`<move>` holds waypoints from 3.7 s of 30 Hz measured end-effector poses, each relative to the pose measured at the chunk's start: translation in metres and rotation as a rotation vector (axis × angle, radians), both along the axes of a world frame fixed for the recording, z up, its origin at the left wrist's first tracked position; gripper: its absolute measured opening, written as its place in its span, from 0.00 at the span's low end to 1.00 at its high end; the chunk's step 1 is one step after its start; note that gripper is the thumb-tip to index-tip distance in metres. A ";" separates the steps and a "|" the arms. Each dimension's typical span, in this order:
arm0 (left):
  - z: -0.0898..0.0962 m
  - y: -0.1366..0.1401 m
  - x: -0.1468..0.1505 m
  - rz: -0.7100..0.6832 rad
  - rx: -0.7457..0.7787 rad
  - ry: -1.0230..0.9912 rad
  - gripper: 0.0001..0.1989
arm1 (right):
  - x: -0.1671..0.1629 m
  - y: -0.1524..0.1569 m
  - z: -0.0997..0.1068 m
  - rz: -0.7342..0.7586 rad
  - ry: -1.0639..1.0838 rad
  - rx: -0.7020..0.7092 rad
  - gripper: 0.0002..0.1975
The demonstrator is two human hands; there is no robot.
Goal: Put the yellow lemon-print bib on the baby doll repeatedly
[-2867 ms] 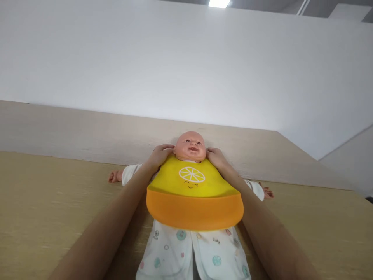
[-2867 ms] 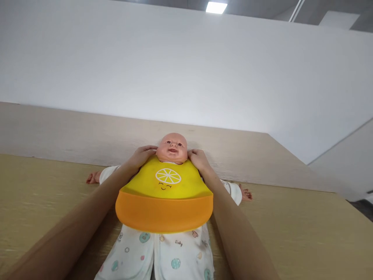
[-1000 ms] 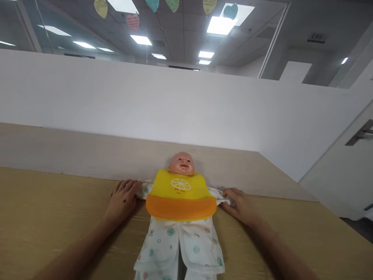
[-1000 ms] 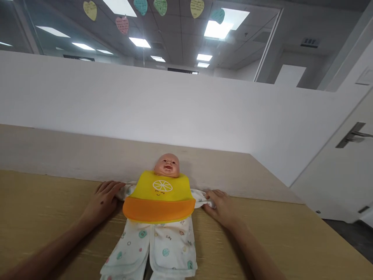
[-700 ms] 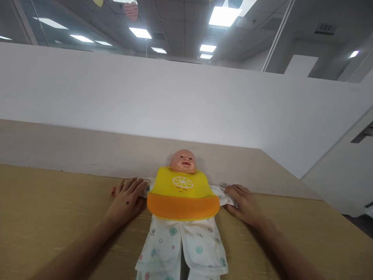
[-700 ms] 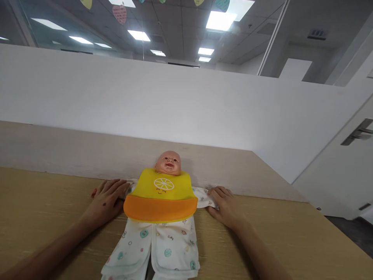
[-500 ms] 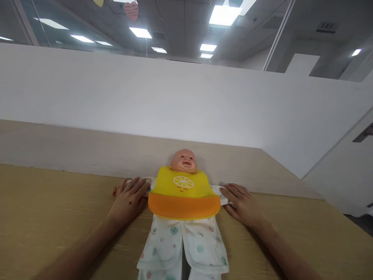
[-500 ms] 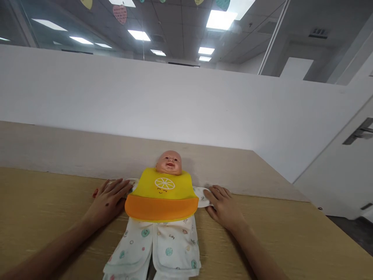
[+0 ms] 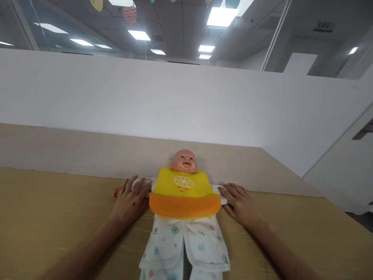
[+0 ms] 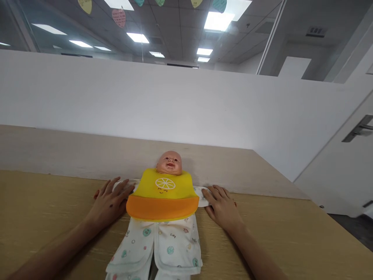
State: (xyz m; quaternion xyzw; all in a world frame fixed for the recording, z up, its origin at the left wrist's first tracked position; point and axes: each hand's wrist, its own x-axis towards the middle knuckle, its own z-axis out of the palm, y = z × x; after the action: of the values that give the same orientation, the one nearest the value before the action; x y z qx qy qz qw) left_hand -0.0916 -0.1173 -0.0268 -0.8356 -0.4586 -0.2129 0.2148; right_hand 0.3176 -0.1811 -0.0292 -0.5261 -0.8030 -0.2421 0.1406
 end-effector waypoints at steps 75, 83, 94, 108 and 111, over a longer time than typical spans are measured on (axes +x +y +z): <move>-0.005 -0.104 0.014 -0.154 -0.353 -0.354 0.16 | -0.057 -0.093 0.009 0.040 0.423 -0.190 0.19; -0.004 -0.144 0.020 -0.017 -0.505 -0.464 0.18 | -0.100 -0.130 0.011 0.038 0.556 -0.431 0.33; 0.013 -0.147 0.040 0.170 -0.451 -0.179 0.14 | -0.155 -0.138 0.027 -0.426 0.610 -0.381 0.23; 0.023 -0.158 0.043 0.227 -0.364 -0.088 0.18 | -0.166 -0.149 0.035 -0.492 0.471 -0.293 0.17; 0.019 -0.154 0.041 0.261 -0.370 -0.158 0.17 | -0.163 -0.150 0.036 -0.504 0.540 -0.291 0.16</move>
State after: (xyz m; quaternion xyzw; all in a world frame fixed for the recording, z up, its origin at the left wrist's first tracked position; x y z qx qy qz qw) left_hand -0.0506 -0.2710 -0.0075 -0.7751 -0.6094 -0.1601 0.0471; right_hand 0.1545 -0.3311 0.0069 -0.7658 -0.6088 -0.0057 0.2070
